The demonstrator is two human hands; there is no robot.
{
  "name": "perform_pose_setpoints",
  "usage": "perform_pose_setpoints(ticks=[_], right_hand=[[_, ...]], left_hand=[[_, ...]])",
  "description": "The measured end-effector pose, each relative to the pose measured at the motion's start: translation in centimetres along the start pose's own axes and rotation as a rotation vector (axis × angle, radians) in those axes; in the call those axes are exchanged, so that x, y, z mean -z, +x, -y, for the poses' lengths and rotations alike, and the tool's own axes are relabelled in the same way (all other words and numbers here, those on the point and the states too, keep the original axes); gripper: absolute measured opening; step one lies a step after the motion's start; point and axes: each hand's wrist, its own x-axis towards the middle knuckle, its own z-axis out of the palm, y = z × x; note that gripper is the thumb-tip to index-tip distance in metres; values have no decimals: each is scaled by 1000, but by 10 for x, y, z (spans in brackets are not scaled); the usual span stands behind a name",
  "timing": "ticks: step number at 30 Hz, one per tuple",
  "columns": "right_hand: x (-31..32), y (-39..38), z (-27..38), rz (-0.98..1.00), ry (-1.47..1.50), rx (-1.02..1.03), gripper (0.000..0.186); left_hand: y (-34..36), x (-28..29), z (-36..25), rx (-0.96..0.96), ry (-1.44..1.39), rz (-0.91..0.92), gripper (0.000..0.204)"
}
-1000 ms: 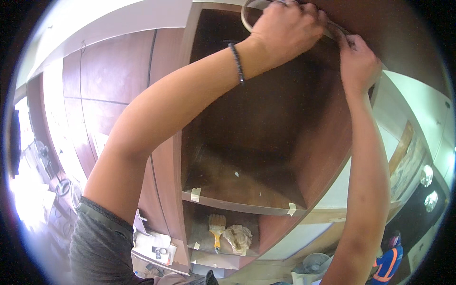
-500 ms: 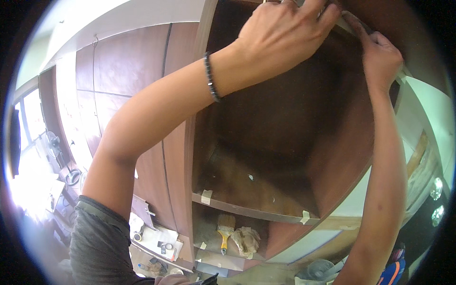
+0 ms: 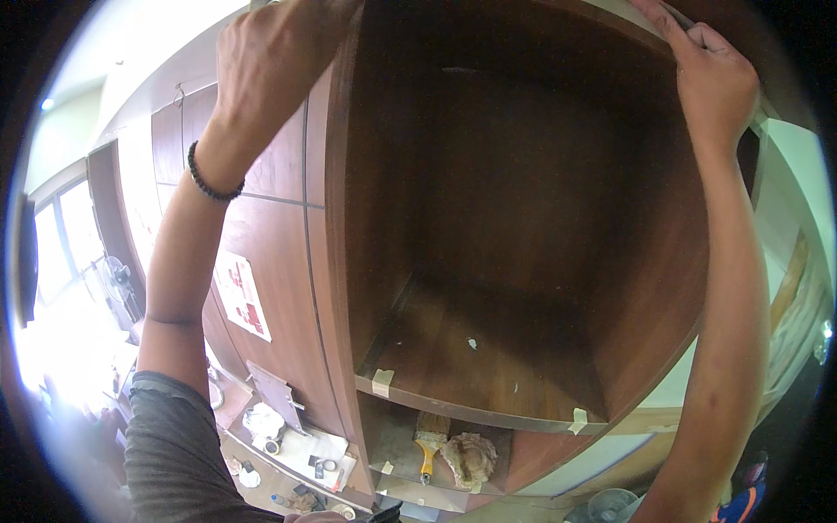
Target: The person applies masking tape along the top edge of a wooden cabinet, then uses a putty knife to apply a white substance along the taped seam. The person works methodically along the edge, smoothing the applied material.
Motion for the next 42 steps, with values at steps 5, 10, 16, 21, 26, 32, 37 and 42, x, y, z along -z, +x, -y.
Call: perform_pose_setpoints(ticks=[5, 10, 16, 21, 26, 32, 37, 42], right_hand=[[2, 3, 5, 70, 29, -110, 26], [-5, 0, -7, 50, 153, -195, 43], [-4, 2, -12, 18, -12, 65, 47], [-4, -1, -14, 66, 130, -26, 66], [1, -3, -14, 39, 75, 75, 73], [-6, -1, -25, 102, -28, 30, 83], [-17, -4, -39, 101, -52, 16, 86], [-5, -4, -37, 77, -151, 178, 81]], left_hand=[[20, -15, 19, -129, -77, -404, 14], [32, -22, 22, 52, -242, -288, 18], [30, -24, 24, 78, -377, -279, 18], [32, -9, 8, 253, -453, -172, 20], [38, -17, 22, 281, -500, -125, 21], [39, -15, 19, 300, -546, -117, 22], [31, -9, 11, 233, -528, -144, 23], [35, 5, 7, 353, -501, -7, 25]])
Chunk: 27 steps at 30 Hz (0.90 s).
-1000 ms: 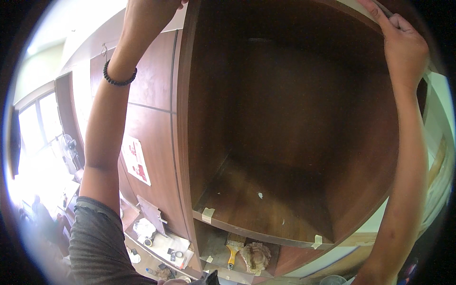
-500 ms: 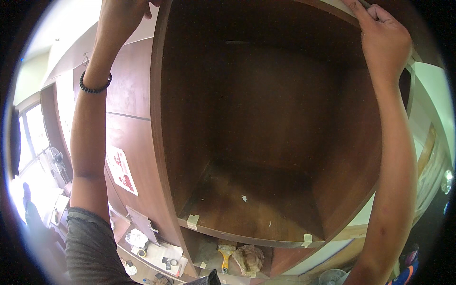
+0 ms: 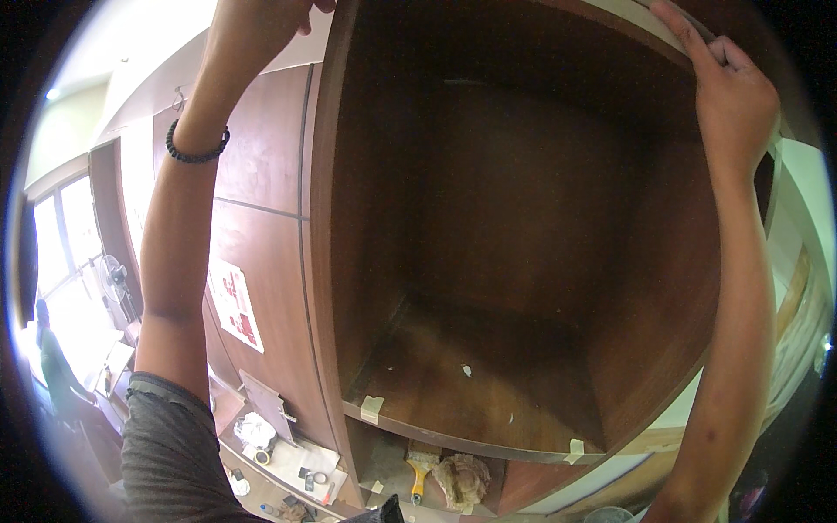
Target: The person applies masking tape along the top edge of a wooden cabinet, then uses a putty knife to apply a white substance along the taped seam. The person works methodically along the edge, smoothing the applied material.
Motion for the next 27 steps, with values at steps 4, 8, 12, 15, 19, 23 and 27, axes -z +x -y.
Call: perform_pose_setpoints(ticks=[4, 8, 12, 15, 19, 23, 27], right_hand=[[2, -1, 9, -46, 61, -63, 76], [13, 7, 35, -125, 154, -126, 25], [8, 5, 29, -126, 216, -154, 29], [6, 2, 19, -100, 174, -89, 46], [7, 2, 15, -114, 69, 65, 63], [0, 0, 6, -74, 25, 34, 74], [11, 4, 28, -101, 78, -102, 34]], left_hand=[[1, -9, 12, -119, -27, -86, 23], [7, -15, 27, -214, -41, -161, 21], [3, -13, 18, -174, 1, -166, 22], [-1, -11, 12, -160, -16, -167, 23], [0, -8, 12, -157, -2, -142, 24], [-1, -6, 7, -118, -41, -120, 24], [3, -13, 19, -175, 13, -165, 22]])
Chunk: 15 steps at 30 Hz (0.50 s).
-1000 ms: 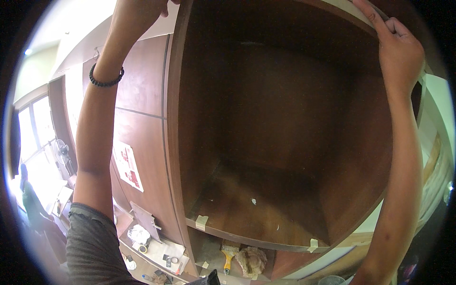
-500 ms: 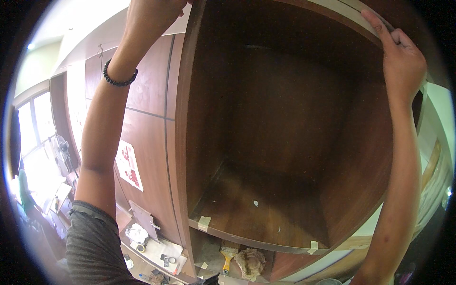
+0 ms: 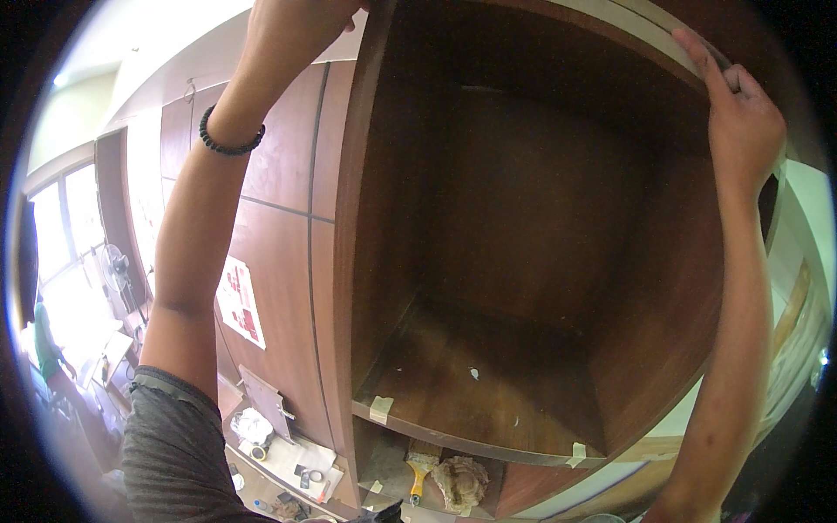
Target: The person applies masking tape along the top edge of a wooden cabinet, then uses a putty knife to apply a white substance along the taped seam. The person works methodically along the edge, smoothing the applied material.
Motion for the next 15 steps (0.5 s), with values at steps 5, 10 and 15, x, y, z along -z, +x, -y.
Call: perform_pose_setpoints(ticks=[5, 10, 15], right_hand=[[15, 8, 32, 1, 205, -323, 39], [13, 12, 27, -8, 252, -109, 42], [17, 39, 71, -144, 356, 98, 37]], left_hand=[[0, -6, 8, -76, 15, -68, 14], [2, -9, 14, -139, 44, -93, 12], [1, -3, 12, -105, 40, -34, 16]])
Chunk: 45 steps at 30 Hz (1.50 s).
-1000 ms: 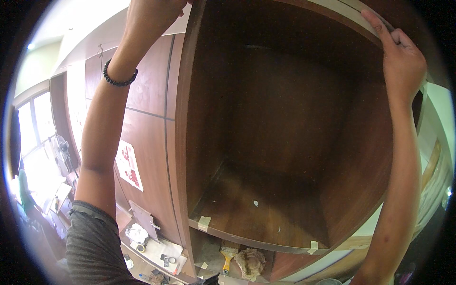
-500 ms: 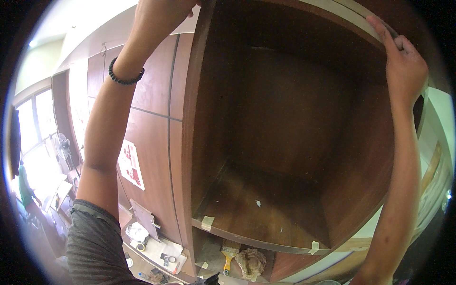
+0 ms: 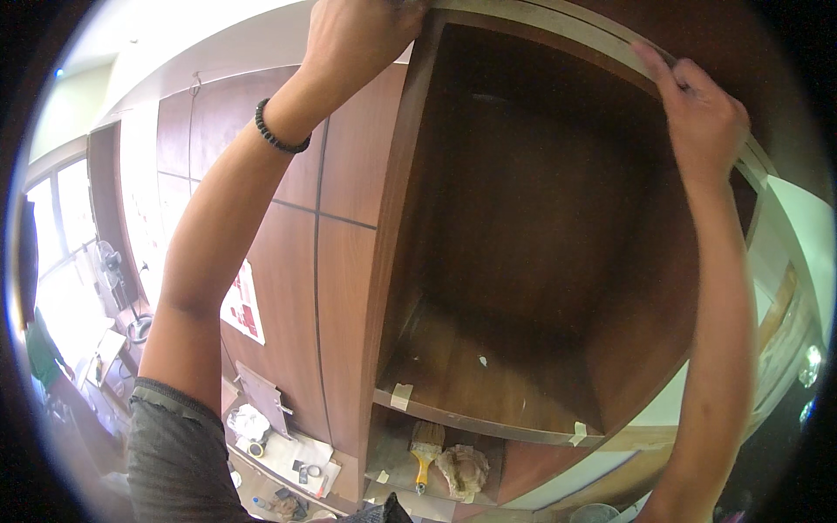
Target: The person applies masking tape along the top edge of a wooden cabinet, then uses a putty knife to apply a white substance along the taped seam. The person works methodically along the edge, smoothing the applied material.
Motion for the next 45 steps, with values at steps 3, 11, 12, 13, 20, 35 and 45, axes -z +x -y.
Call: perform_pose_setpoints(ticks=[3, 11, 12, 13, 20, 35, 45], right_hand=[[-14, 14, 21, 31, -20, 67, 36], [-57, 59, 126, 136, -18, -112, 40], [-56, 64, 135, 192, -11, -171, 33], [-67, 63, 137, -71, 83, -69, 49], [-62, 67, 151, 5, 184, -239, 56], [-77, 59, 137, 80, 114, -252, 59], [-79, 59, 142, 43, 142, -316, 64]], left_hand=[[1, -1, 2, -16, -15, -2, 14], [1, 2, 9, -27, -93, 32, 11], [5, 1, 12, -57, -78, 37, 12], [10, -1, 16, -87, -62, 43, 13], [10, 16, 22, -98, -73, 159, 18], [25, 18, 33, -307, -220, 33, 21], [34, 27, 25, 27, -305, 313, 26]])
